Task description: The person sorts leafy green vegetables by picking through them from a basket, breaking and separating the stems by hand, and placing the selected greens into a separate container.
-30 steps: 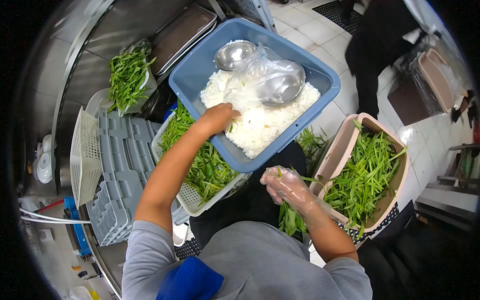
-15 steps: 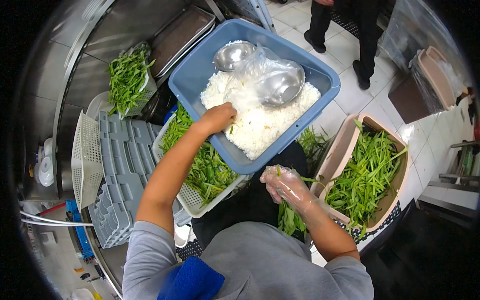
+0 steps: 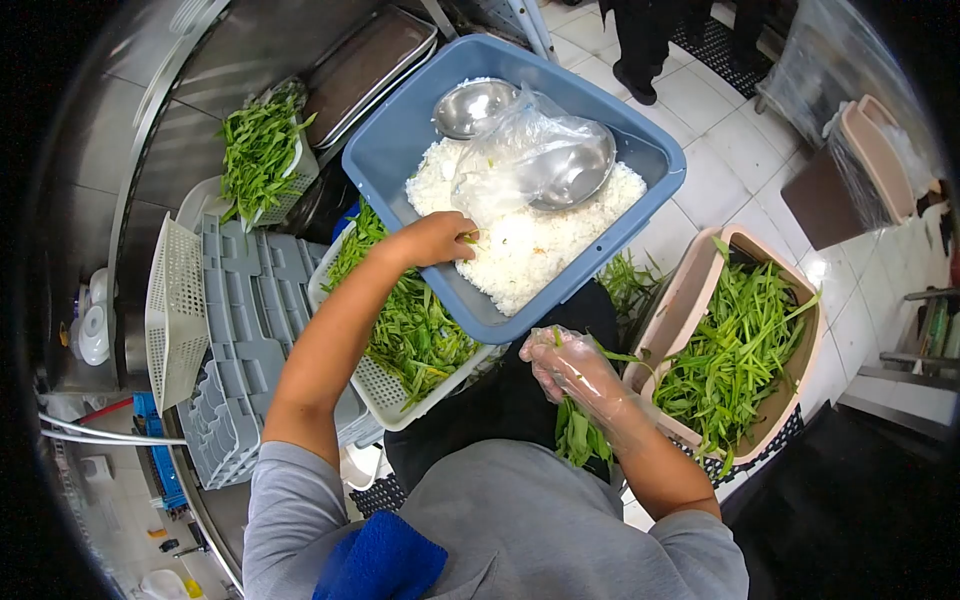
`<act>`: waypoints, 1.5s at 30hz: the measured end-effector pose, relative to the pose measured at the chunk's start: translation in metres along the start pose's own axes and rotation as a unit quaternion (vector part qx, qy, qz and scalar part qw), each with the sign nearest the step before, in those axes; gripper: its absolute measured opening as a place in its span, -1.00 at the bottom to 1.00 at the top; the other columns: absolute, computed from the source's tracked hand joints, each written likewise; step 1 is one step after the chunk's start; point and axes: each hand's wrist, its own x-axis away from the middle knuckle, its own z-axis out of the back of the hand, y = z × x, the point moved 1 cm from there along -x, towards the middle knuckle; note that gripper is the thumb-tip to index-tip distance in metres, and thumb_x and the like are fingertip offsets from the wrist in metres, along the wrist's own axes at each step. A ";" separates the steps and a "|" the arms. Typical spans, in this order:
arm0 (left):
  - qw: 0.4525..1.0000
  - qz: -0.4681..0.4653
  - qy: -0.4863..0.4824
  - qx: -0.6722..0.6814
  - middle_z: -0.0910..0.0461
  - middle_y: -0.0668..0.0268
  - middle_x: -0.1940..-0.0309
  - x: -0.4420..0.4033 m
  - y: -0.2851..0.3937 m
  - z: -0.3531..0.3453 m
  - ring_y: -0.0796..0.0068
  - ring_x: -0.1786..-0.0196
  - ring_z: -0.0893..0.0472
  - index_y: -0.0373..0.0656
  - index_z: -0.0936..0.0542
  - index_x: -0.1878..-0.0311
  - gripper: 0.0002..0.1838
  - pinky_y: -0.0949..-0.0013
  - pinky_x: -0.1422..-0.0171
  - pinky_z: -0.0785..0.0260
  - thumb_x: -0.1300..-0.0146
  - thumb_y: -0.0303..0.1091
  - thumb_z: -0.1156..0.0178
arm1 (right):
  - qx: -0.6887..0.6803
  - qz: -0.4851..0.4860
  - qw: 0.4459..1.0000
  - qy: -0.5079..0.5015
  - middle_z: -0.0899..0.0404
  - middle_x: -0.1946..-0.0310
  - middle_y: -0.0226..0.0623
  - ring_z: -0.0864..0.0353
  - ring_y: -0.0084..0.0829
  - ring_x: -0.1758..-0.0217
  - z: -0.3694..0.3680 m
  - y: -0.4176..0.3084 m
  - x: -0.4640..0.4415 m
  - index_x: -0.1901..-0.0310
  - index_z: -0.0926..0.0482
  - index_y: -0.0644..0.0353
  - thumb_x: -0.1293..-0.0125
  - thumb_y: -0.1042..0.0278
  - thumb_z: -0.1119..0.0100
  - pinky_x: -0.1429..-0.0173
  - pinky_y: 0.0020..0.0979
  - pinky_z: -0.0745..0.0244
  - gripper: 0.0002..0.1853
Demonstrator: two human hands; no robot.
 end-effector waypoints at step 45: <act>0.972 -0.013 0.002 -0.233 -0.51 0.07 0.22 -0.054 0.028 -0.042 0.08 0.10 -0.58 -0.24 -0.58 0.28 -0.83 0.17 0.04 -0.47 -0.11 -0.49 -0.01 | -0.009 -0.022 0.999 0.029 -0.31 0.68 -0.43 -0.25 -0.60 0.72 0.013 0.009 -0.003 0.31 -0.46 0.22 -0.26 0.19 -0.15 0.62 -0.54 -0.16 -0.76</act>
